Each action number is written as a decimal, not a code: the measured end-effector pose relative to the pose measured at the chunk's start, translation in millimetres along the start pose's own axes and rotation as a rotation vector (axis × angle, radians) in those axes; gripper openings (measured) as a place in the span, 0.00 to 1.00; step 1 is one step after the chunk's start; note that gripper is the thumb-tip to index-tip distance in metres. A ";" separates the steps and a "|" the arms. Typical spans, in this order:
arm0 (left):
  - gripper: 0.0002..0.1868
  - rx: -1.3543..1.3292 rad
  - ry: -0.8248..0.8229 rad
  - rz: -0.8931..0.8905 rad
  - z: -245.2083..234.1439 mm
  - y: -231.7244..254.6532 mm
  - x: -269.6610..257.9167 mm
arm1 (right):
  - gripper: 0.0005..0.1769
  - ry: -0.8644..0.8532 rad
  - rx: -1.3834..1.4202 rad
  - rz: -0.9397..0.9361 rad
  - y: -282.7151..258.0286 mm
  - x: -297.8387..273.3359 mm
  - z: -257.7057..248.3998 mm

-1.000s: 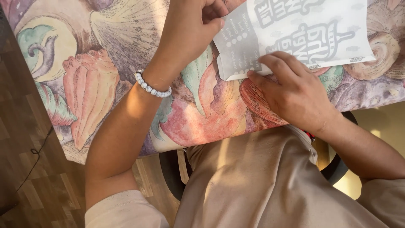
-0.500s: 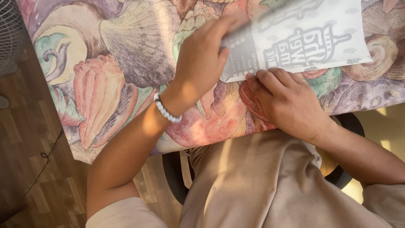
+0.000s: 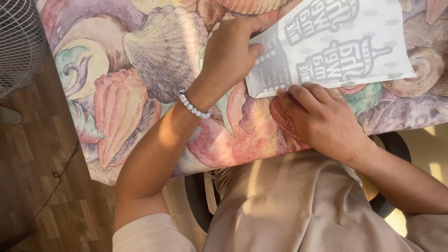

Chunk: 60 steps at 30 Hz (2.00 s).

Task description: Peeling the backing off large printed stickers and organizing them on a table

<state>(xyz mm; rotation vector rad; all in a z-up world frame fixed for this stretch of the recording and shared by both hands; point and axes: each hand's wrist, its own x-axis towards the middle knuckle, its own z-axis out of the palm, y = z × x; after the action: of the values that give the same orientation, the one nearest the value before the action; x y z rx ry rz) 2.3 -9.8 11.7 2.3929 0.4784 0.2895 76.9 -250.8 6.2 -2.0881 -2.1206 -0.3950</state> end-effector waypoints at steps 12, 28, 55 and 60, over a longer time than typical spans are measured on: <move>0.15 0.294 0.282 0.543 22.1 6.0 -76.3 | 0.17 -0.009 0.044 0.004 -1.3 4.9 -6.7; 0.10 0.352 0.268 0.577 15.1 26.3 -84.7 | 0.20 0.419 0.052 -0.071 21.0 -8.6 -19.8; 0.11 0.235 0.137 0.631 16.0 20.3 -83.1 | 0.03 0.131 0.240 -0.106 42.7 5.0 -4.0; 0.06 0.194 0.151 0.642 17.1 19.7 -82.4 | 0.03 0.111 0.199 -0.130 47.5 4.8 -3.0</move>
<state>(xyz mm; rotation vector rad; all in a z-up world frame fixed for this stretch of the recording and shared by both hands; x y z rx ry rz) -61.7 -67.4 5.2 2.6708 -0.2276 0.7356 123.8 -246.9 14.6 -1.7853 -2.1407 -0.2932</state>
